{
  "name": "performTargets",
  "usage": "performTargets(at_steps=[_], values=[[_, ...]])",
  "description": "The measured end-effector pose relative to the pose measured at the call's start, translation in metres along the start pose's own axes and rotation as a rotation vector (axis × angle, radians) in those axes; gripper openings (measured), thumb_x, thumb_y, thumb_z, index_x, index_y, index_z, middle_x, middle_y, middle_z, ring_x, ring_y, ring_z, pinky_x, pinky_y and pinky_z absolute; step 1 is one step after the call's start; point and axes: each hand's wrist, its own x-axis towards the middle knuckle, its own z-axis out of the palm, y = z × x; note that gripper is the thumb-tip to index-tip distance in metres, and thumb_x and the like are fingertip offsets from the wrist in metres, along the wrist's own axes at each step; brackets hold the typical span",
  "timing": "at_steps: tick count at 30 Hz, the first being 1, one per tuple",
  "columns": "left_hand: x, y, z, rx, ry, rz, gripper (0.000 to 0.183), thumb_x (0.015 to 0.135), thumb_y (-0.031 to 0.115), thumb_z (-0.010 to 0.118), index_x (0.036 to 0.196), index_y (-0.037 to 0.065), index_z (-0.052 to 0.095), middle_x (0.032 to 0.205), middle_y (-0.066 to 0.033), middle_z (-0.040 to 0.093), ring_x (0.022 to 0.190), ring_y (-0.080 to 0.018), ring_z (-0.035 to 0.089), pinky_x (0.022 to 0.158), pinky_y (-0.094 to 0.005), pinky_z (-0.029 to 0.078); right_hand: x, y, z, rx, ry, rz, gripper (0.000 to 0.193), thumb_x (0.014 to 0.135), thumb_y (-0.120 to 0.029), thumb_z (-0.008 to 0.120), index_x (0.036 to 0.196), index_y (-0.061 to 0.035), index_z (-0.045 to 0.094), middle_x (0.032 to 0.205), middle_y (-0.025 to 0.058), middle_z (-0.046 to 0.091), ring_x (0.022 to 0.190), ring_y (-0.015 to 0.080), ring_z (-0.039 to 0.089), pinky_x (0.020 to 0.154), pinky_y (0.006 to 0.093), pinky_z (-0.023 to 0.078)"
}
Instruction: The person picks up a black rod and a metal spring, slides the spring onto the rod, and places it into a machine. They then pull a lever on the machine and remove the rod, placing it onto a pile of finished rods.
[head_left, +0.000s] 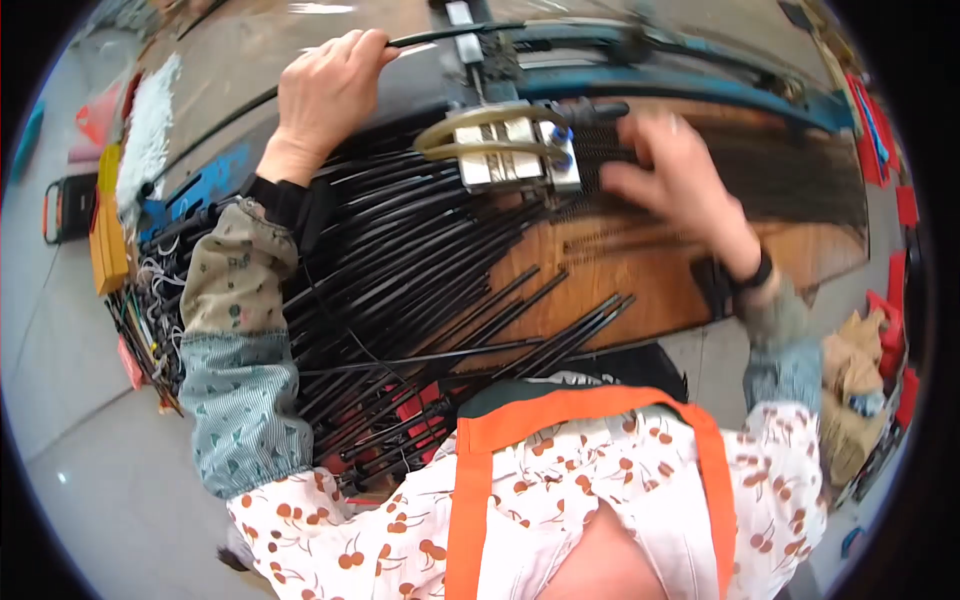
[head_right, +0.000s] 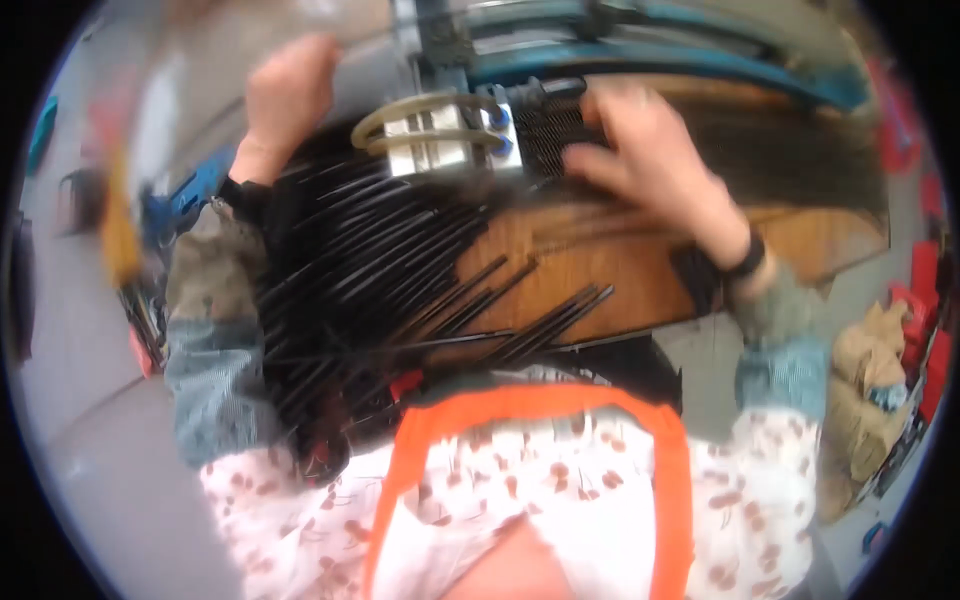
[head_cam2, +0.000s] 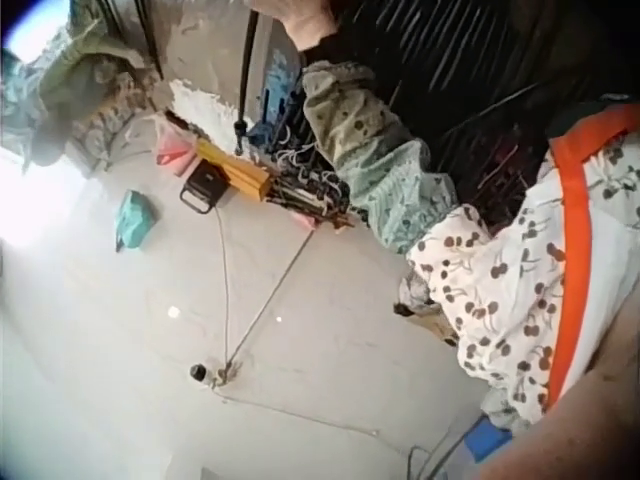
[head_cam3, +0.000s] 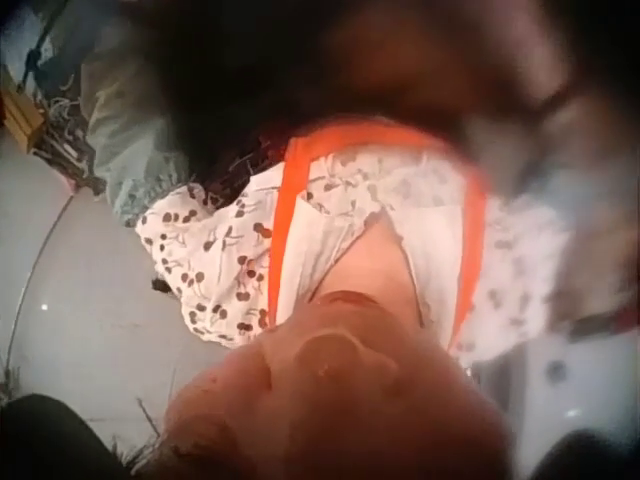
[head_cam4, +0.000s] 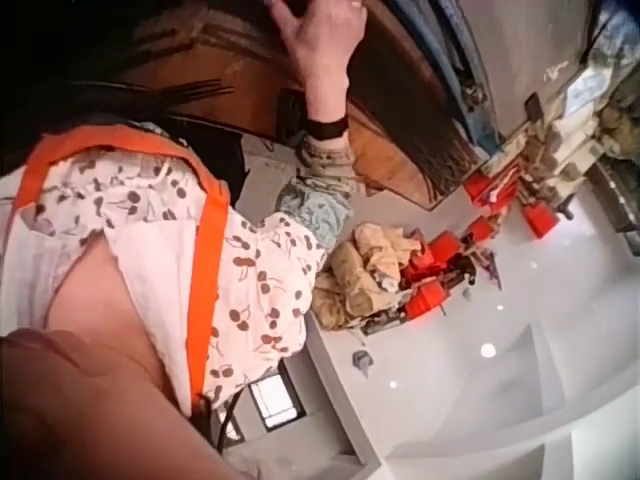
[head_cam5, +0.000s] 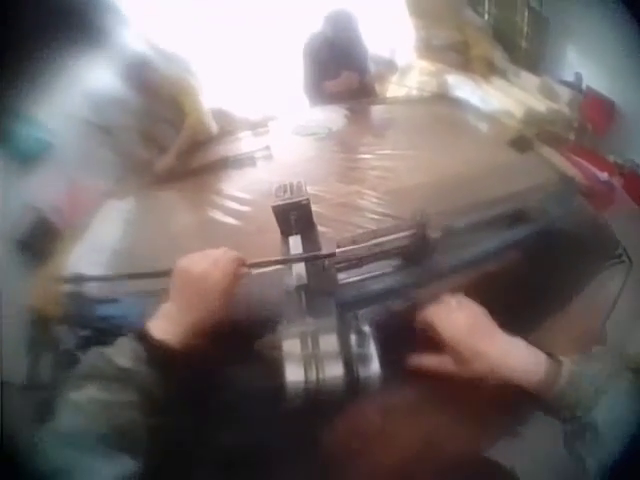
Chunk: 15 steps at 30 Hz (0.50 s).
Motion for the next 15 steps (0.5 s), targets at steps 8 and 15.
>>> performTargets(at_steps=[8, 15], values=[[-0.056, 0.042, -0.06, 0.093, -0.184, -0.073, 0.015, 0.074, 0.03, 0.075, 0.085, 0.023, 0.068, 0.091, 0.0042, 0.061, 0.094, -0.021, 0.055, 0.08, -0.046, 0.033, -0.057, -0.037, 0.053, -0.157, -0.166, -0.223, 0.032, 0.067, -0.002, 0.065, 0.099, -0.0055, 0.063, 0.084, 0.0092, 0.053, 0.082, 0.0292, 0.052, 0.072, 0.0403, 0.043], [-0.097, 0.123, -0.058, 0.006, -0.302, -0.312, 0.02, 0.082, 0.029, 0.07, 0.087, 0.013, 0.06, 0.087, -0.0021, 0.054, 0.09, -0.0218, 0.054, 0.074, -0.0396, 0.038, -0.045, -0.043, 0.043, 0.082, -0.16, -0.134, 0.019, 0.083, 0.003, 0.063, 0.102, -0.0004, 0.064, 0.087, 0.0148, 0.058, 0.085, 0.0371, 0.055, 0.072, 0.0429, 0.047]])
